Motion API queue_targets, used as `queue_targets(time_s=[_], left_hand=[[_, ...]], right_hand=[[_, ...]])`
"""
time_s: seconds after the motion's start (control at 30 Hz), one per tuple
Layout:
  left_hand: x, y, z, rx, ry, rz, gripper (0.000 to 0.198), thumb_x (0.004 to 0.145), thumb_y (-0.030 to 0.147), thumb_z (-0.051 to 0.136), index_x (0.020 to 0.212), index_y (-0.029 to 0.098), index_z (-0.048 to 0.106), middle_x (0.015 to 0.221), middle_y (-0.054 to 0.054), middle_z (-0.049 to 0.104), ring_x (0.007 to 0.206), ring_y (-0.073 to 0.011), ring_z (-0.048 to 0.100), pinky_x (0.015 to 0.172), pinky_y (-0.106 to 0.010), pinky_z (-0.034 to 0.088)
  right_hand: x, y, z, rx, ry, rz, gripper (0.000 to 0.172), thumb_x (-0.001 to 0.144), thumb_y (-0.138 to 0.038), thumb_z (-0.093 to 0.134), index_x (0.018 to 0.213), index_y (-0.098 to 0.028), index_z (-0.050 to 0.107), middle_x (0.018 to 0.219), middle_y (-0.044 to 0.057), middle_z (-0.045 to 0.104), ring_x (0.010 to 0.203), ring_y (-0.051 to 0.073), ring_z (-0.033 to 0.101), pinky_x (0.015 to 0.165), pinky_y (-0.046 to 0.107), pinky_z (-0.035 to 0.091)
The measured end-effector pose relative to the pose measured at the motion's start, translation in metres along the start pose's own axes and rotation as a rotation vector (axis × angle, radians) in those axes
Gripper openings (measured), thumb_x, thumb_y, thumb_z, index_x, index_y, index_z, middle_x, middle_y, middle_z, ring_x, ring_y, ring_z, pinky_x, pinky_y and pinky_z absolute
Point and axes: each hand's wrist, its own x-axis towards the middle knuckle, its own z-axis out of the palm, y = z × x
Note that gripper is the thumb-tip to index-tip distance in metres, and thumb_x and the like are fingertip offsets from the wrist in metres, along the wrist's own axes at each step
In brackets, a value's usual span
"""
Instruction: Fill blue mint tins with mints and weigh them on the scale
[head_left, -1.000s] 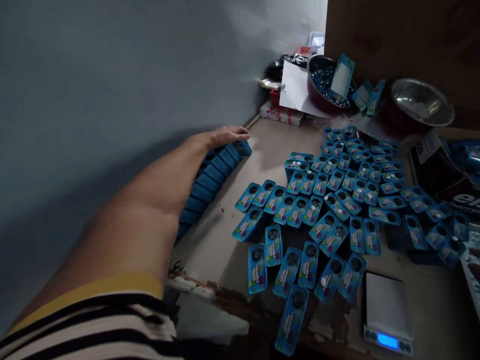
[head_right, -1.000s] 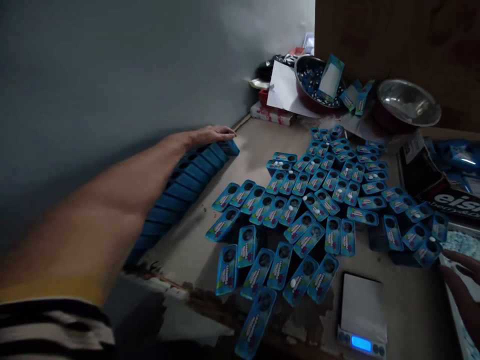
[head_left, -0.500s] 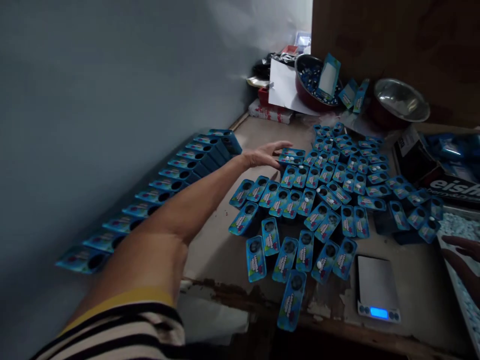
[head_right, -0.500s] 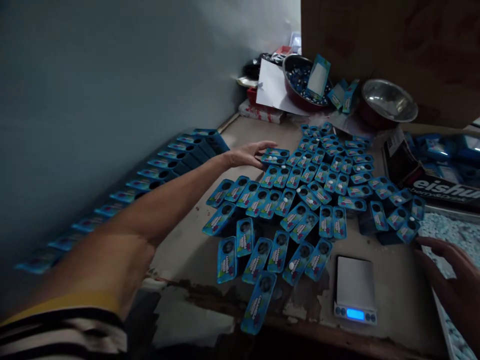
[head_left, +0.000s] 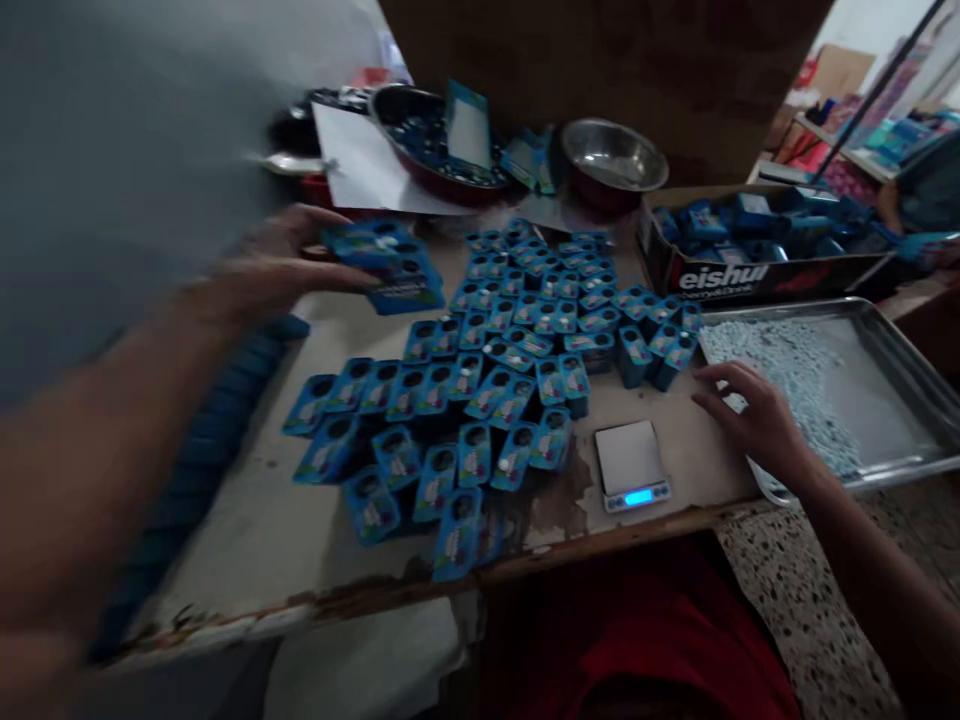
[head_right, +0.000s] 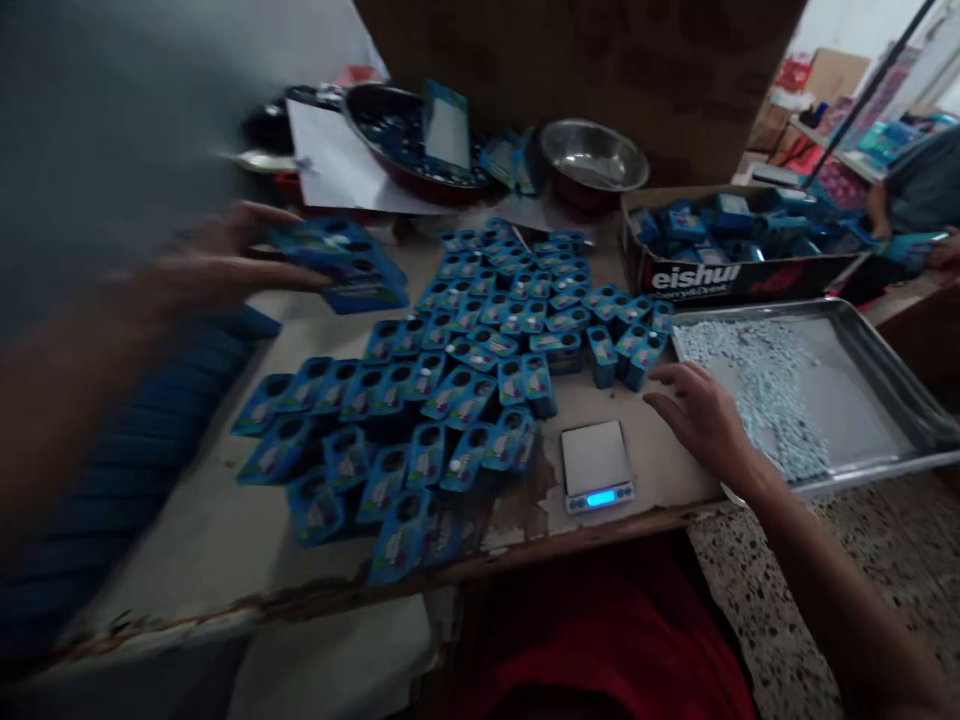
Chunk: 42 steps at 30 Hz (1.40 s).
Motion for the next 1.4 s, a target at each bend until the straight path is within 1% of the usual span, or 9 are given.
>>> queue_targets(time_s=[0.17,0.33,0.43,0.57,0.73,0.9,1.03,1.23,1.4], left_hand=[[-0.028,0.102,0.023,-0.039,-0.132,0.045,0.116,0.020,0.059,0.110,0.123,0.026,0.070,0.110,0.009,0.072,0.115,-0.0236,0.070,0.128,-0.073,0.042],[-0.085,0.168,0.116,-0.185,-0.217,0.073,0.102,0.035,0.041,0.105,0.127,0.022,0.066,0.112,0.002,0.073,0.113,-0.0273,0.071,0.117,-0.065,0.057],[-0.128,0.176,0.191,-0.275,-0.332,0.019,0.089,0.047,0.036,0.101,0.127,0.023,0.064,0.111,-0.002,0.073,0.106,-0.0271,0.072,0.104,-0.052,0.063],[-0.177,0.156,0.279,-0.334,-0.426,-0.009,0.083,0.051,0.035,0.101,0.124,0.024,0.064,0.120,-0.005,0.072,0.112,-0.0283,0.070,0.105,-0.044,0.061],[-0.209,0.118,0.337,-0.406,-0.449,-0.078,0.086,0.051,0.037,0.101,0.126,0.022,0.063,0.125,-0.007,0.072,0.125,-0.0310,0.070,0.111,-0.042,0.059],[-0.215,0.104,0.346,-0.457,-0.555,-0.104,0.094,0.056,0.032,0.097,0.143,0.023,0.061,0.136,-0.012,0.073,0.135,-0.0343,0.071,0.109,-0.043,0.063],[-0.219,0.104,0.329,-0.468,-0.581,-0.070,0.108,0.060,0.025,0.097,0.160,0.031,0.056,0.166,-0.015,0.059,0.152,-0.0365,0.062,0.122,-0.052,0.058],[-0.255,0.110,0.258,-0.248,-0.229,-0.002,0.065,0.084,0.040,0.089,0.144,0.028,0.068,0.147,-0.011,0.074,0.143,-0.0324,0.070,0.122,-0.053,0.061],[-0.302,0.105,0.210,-0.045,0.022,0.142,0.033,0.098,0.034,0.080,0.131,0.029,0.076,0.129,-0.005,0.080,0.122,-0.0271,0.078,0.116,-0.049,0.066]], right_hand=[[-0.006,0.005,-0.018,0.192,0.012,0.112,0.026,0.099,-0.042,0.076,0.118,-0.025,0.076,0.105,0.006,0.083,0.087,0.023,0.077,0.078,0.039,0.062],[-0.016,0.018,-0.031,0.430,-0.010,0.152,0.053,0.092,-0.048,0.083,0.135,-0.023,0.066,0.109,0.007,0.080,0.089,0.022,0.075,0.082,0.039,0.062],[-0.021,0.027,-0.032,0.488,-0.039,0.129,0.067,0.087,-0.047,0.089,0.143,-0.024,0.060,0.121,0.009,0.077,0.091,0.021,0.075,0.077,0.038,0.061],[-0.027,0.052,-0.018,0.375,-0.103,0.106,0.072,0.085,-0.036,0.090,0.148,-0.025,0.057,0.126,0.011,0.075,0.099,0.025,0.075,0.076,0.039,0.060],[-0.038,0.088,0.014,0.178,-0.120,0.200,0.066,0.085,-0.025,0.088,0.145,-0.026,0.060,0.125,0.011,0.079,0.091,0.027,0.076,0.081,0.044,0.062],[-0.044,0.103,0.029,0.134,-0.065,0.189,0.046,0.084,-0.024,0.092,0.125,-0.028,0.070,0.111,0.007,0.082,0.096,0.029,0.078,0.084,0.044,0.062],[-0.045,0.099,0.026,0.106,-0.082,0.157,0.042,0.079,-0.026,0.098,0.115,-0.026,0.077,0.109,0.006,0.083,0.092,0.026,0.078,0.083,0.040,0.060],[-0.043,0.065,0.021,0.263,-0.070,0.234,0.044,0.075,-0.036,0.100,0.111,-0.024,0.080,0.086,0.000,0.079,0.073,0.021,0.072,0.069,0.034,0.056],[-0.025,0.018,0.049,0.207,-0.216,0.084,0.037,0.079,-0.030,0.099,0.111,-0.024,0.080,0.091,0.003,0.081,0.076,0.022,0.074,0.072,0.034,0.056]])
